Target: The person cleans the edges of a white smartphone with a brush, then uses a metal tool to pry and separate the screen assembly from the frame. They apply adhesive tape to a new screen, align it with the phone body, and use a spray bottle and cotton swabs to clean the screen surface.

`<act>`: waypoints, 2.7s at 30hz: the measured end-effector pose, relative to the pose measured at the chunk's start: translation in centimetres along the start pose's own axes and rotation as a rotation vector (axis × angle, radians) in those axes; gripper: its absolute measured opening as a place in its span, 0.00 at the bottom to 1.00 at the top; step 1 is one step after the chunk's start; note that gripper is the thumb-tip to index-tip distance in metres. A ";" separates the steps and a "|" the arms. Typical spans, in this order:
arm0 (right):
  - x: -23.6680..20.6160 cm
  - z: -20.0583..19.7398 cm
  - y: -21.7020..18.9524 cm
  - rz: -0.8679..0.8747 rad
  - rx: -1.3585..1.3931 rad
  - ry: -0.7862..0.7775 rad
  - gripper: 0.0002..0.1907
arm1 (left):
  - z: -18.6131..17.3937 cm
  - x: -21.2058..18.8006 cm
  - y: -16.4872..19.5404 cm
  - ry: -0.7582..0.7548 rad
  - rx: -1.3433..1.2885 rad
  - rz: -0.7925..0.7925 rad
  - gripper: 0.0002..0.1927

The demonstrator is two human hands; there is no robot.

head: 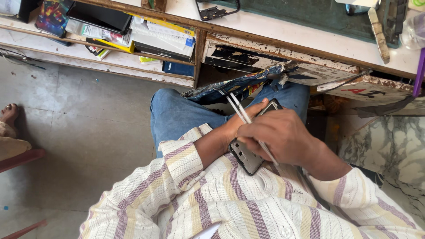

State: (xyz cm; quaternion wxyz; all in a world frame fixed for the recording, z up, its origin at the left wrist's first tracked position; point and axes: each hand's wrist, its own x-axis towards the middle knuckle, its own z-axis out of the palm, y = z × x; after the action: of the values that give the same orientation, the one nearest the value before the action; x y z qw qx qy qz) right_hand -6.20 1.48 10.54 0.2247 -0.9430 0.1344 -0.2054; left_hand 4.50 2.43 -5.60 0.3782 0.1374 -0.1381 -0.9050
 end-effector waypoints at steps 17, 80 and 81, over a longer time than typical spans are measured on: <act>1.2 -2.1 -2.1 -0.138 -0.296 -0.135 0.08 | 2.0 -1.7 0.5 0.206 -0.094 -0.084 0.29; 4.0 -6.3 -0.1 0.064 -0.264 0.110 0.05 | 3.4 -4.5 3.2 -0.146 -0.200 -0.106 0.33; 5.4 -7.4 -0.3 0.053 -0.311 0.133 0.04 | 3.5 -4.9 3.5 -0.181 -0.213 -0.082 0.34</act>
State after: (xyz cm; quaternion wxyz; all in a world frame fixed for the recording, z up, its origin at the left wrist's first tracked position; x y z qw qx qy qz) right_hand -4.72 -2.90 18.47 0.0721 -0.9468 0.2041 -0.2380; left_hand 8.82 4.13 -0.43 0.3396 0.0200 -0.0693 -0.9378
